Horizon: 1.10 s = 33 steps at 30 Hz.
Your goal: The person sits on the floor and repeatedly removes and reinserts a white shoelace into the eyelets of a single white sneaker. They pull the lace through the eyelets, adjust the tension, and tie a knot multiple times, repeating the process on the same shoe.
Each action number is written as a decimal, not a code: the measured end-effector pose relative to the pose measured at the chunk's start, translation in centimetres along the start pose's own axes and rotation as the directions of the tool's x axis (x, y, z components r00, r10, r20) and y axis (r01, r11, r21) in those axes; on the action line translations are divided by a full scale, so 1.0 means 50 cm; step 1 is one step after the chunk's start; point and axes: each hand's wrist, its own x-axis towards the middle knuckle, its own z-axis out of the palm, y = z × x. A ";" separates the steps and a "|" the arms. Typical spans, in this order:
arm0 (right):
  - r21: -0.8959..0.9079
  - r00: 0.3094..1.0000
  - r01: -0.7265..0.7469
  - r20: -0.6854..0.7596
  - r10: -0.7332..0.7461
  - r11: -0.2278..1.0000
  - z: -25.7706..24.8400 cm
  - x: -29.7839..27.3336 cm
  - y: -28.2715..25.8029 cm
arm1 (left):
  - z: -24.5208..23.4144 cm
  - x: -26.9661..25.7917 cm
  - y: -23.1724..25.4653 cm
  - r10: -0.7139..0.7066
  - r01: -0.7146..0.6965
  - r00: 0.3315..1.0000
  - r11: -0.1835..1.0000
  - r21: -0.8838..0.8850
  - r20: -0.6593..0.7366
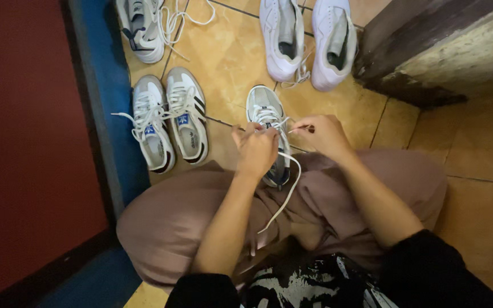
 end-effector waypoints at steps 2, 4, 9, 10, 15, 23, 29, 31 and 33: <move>0.044 1.000 -0.008 -0.005 0.008 0.999 0.015 0.003 0.012 | -0.002 0.003 0.009 -0.023 0.023 0.999 1.000 -0.007 -0.042; 0.062 1.000 0.028 -0.010 -0.027 0.998 0.020 0.012 0.018 | -0.001 0.007 0.019 -0.065 0.063 0.995 0.998 -0.028 -0.070; 0.113 0.999 -0.009 0.040 0.004 0.994 0.027 0.014 0.008 | 0.013 0.005 0.010 -0.069 0.059 0.997 0.980 -0.191 -0.045; 0.099 0.999 -0.028 0.047 0.024 0.995 0.028 0.013 0.004 | 0.019 0.005 0.005 -0.081 0.074 0.996 0.972 -0.222 -0.023; 0.034 0.999 0.043 -0.015 -0.043 0.998 0.031 0.011 -0.008 | 0.046 0.002 -0.025 -0.074 0.087 0.996 0.934 -0.348 0.050; -0.095 0.984 0.164 -0.055 -0.169 0.982 0.034 -0.001 -0.020 | 0.049 0.000 -0.013 -0.094 0.087 0.994 0.986 -0.142 -0.049; -0.019 0.995 0.053 0.084 -0.051 0.998 0.023 0.011 -0.019 | 0.050 0.005 -0.012 -0.136 0.134 0.991 0.984 -0.119 -0.016; 0.088 0.980 -0.078 0.189 0.060 0.993 0.010 0.013 -0.017 | 0.051 0.005 -0.012 -0.114 0.112 0.993 0.989 -0.092 -0.014; 0.144 0.977 0.122 0.158 -0.145 0.982 0.002 0.011 -0.017 | 0.051 0.005 -0.010 -0.051 0.050 0.998 0.998 -0.049 -0.023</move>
